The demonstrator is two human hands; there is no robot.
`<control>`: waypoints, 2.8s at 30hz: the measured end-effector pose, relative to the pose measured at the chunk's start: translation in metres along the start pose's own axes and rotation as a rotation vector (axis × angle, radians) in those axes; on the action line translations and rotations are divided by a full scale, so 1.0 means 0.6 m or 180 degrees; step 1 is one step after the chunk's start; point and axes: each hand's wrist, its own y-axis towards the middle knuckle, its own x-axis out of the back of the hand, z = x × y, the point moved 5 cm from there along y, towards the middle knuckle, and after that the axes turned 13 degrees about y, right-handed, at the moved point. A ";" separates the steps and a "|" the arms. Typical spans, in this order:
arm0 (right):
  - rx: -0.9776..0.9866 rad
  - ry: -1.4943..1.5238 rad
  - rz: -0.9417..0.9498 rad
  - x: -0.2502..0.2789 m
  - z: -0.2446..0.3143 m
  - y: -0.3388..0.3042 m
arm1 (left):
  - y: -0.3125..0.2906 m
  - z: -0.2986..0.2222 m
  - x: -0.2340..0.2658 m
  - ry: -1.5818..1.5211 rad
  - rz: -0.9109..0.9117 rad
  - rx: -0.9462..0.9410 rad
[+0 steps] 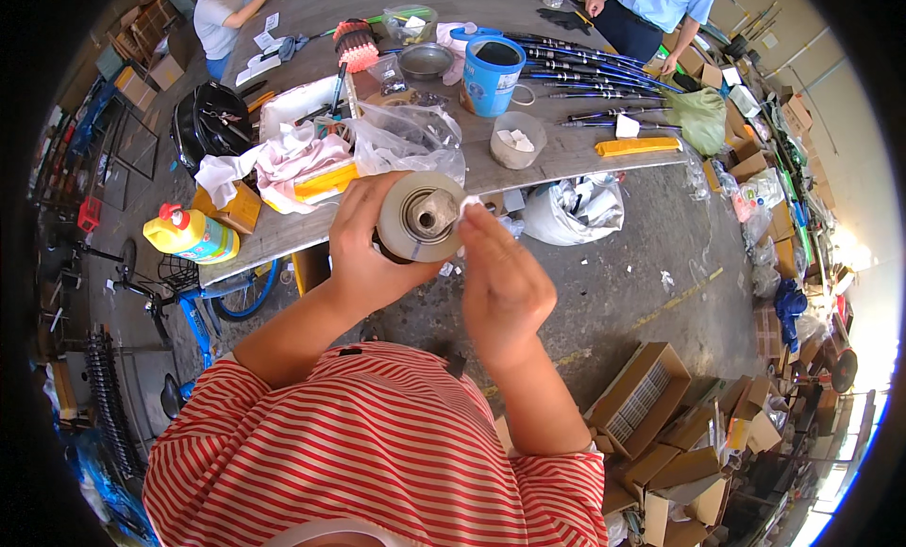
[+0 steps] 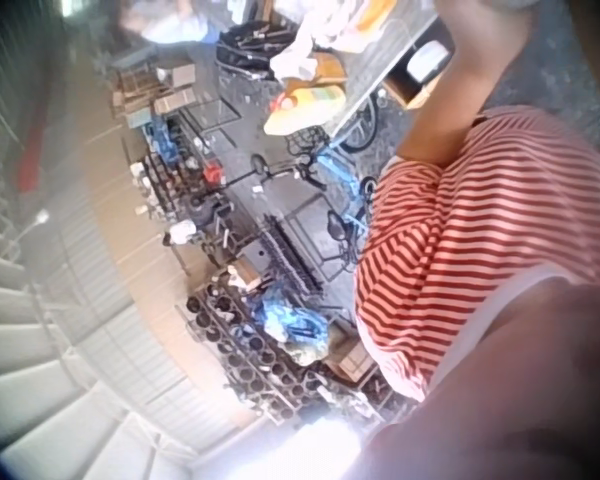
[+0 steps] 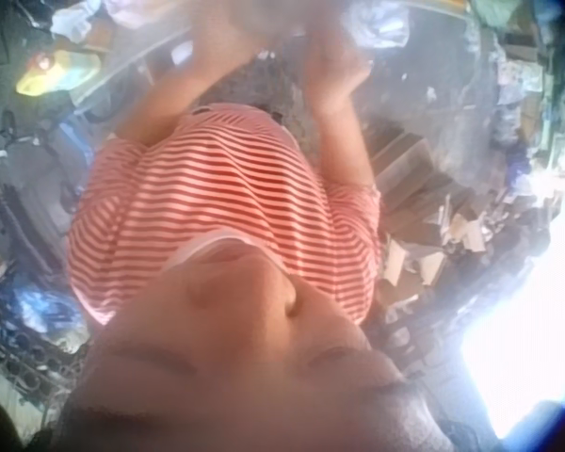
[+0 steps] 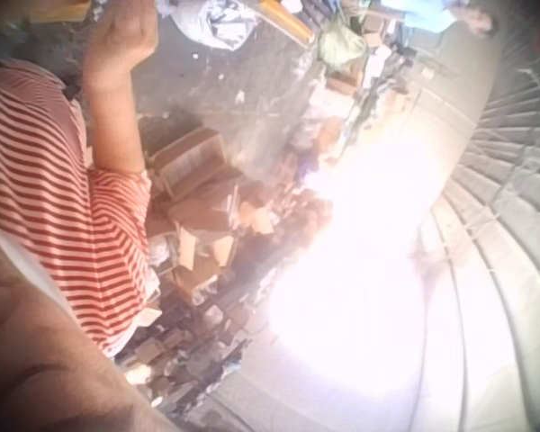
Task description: The person cleans a wheel bearing by applying cleaner from a bottle and wiping the internal component with a cloth.
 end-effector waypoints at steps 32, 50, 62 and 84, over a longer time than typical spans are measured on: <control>-0.1221 0.1963 0.0612 0.032 -0.012 0.015 | -0.003 -0.007 0.021 -0.0819 0.1139 -0.1091; 0.1047 0.0661 0.4472 -0.039 0.098 0.029 | -0.014 0.007 -0.036 -0.1561 0.3162 -0.1268; 0.0758 0.1391 0.4030 -0.038 0.070 0.028 | -0.025 0.019 -0.039 -0.1825 0.3212 -0.0970; -0.0102 0.1609 0.3129 -0.022 -0.009 0.041 | -0.027 0.027 -0.039 -0.1500 0.3902 -0.0719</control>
